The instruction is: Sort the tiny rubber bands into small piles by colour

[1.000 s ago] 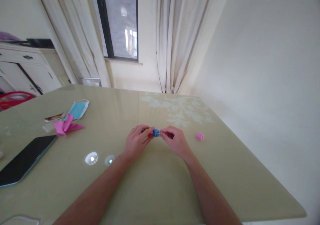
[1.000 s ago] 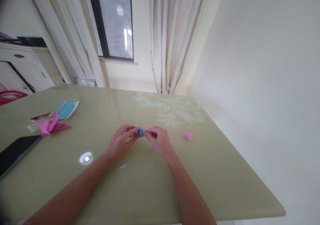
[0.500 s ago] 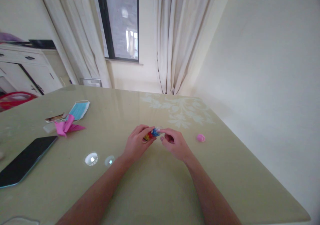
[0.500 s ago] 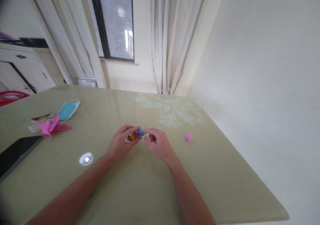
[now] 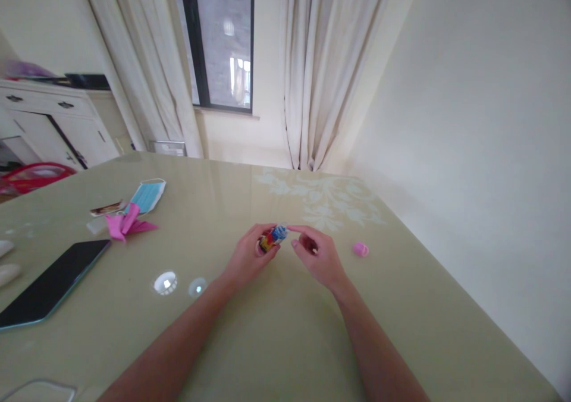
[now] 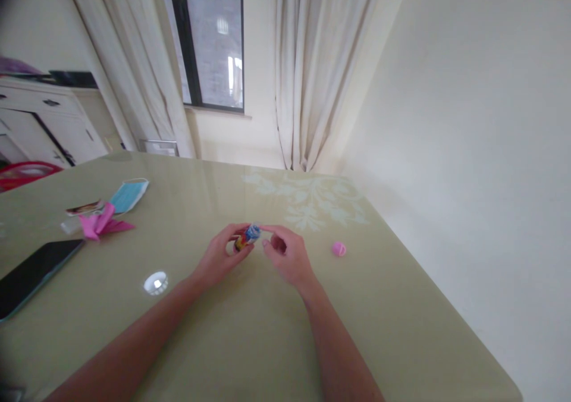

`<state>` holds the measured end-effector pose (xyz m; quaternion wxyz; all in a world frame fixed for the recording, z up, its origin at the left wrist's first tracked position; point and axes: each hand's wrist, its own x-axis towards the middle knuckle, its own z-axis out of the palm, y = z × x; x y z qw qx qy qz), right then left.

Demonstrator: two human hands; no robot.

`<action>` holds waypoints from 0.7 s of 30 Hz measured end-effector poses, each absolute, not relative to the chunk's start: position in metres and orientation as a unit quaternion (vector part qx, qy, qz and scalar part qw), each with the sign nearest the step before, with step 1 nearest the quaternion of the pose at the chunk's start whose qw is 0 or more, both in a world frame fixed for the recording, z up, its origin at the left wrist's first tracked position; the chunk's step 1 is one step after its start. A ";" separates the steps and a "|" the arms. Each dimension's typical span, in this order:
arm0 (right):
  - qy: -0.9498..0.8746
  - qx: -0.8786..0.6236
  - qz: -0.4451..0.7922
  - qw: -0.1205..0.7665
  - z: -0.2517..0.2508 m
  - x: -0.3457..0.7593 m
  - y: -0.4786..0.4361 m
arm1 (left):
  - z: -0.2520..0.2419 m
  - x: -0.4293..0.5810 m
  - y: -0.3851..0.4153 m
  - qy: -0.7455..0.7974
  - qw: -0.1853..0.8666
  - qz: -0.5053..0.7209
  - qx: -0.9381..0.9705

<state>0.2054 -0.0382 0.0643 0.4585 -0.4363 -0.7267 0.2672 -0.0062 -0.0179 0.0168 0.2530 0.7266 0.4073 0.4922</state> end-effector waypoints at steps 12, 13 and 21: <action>-0.589 -0.614 -0.105 0.516 0.003 0.334 -0.008 | 0.011 -0.011 -0.005 0.422 0.465 0.569 0.531; -0.594 -0.618 -0.085 0.508 -0.003 0.341 -0.009 | 0.010 -0.011 -0.004 0.423 0.463 0.572 0.529; -0.646 -0.616 0.046 0.449 0.010 0.317 -0.004 | 0.007 -0.009 -0.005 0.413 0.457 0.563 0.551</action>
